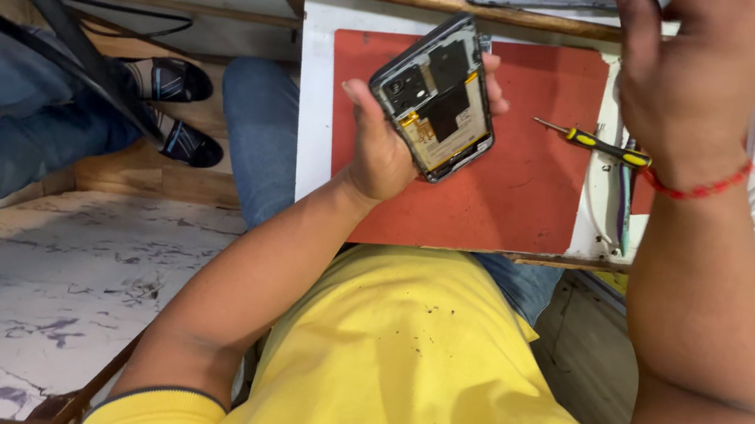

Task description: The person disassembles a smartphone by removing the back cover and unscrewing internal components. They use a screwdriver to detach the camera module and other parts, then reassemble the device by screwing components back into place and closing the back cover.

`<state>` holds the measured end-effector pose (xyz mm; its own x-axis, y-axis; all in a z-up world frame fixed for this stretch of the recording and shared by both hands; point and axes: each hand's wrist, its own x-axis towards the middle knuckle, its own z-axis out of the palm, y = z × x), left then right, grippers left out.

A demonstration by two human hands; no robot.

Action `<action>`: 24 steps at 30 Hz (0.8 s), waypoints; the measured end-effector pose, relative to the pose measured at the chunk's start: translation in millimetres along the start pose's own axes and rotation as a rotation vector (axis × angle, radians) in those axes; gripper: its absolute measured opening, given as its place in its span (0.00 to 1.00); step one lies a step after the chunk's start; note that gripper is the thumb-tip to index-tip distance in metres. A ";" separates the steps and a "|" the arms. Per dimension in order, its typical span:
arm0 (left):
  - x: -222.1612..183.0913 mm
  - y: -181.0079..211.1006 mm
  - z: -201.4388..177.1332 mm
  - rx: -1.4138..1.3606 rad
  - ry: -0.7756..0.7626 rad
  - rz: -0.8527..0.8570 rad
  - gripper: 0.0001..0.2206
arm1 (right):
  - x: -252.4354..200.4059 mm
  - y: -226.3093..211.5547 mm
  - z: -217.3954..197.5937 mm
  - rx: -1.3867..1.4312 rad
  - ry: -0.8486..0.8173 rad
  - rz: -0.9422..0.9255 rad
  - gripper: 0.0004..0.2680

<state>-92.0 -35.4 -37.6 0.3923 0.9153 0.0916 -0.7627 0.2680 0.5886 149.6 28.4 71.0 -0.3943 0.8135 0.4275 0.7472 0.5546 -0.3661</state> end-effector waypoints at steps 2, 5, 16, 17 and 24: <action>1.6 2.7 1.5 0.013 -0.016 -0.030 0.52 | -10.3 -9.6 -14.9 0.181 -0.015 0.111 0.05; 8.5 9.9 8.1 0.098 -0.067 -0.099 0.54 | -16.8 -33.4 -29.7 0.430 -0.067 0.185 0.09; 28.2 38.9 57.3 0.760 -0.304 0.034 0.49 | 5.1 -76.2 -57.0 0.232 -0.129 0.023 0.15; 27.3 40.3 59.5 0.785 -0.316 0.032 0.48 | 2.9 -75.2 -59.6 0.230 -0.150 0.038 0.15; 25.7 33.4 64.2 0.895 -0.383 0.036 0.44 | -14.0 -67.2 -74.6 0.218 -0.215 0.003 0.13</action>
<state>-74.4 -22.2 36.0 0.6380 0.7161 0.2831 -0.1667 -0.2305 0.9587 144.8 -33.3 151.3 -0.5136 0.8208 0.2502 0.6255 0.5577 -0.5457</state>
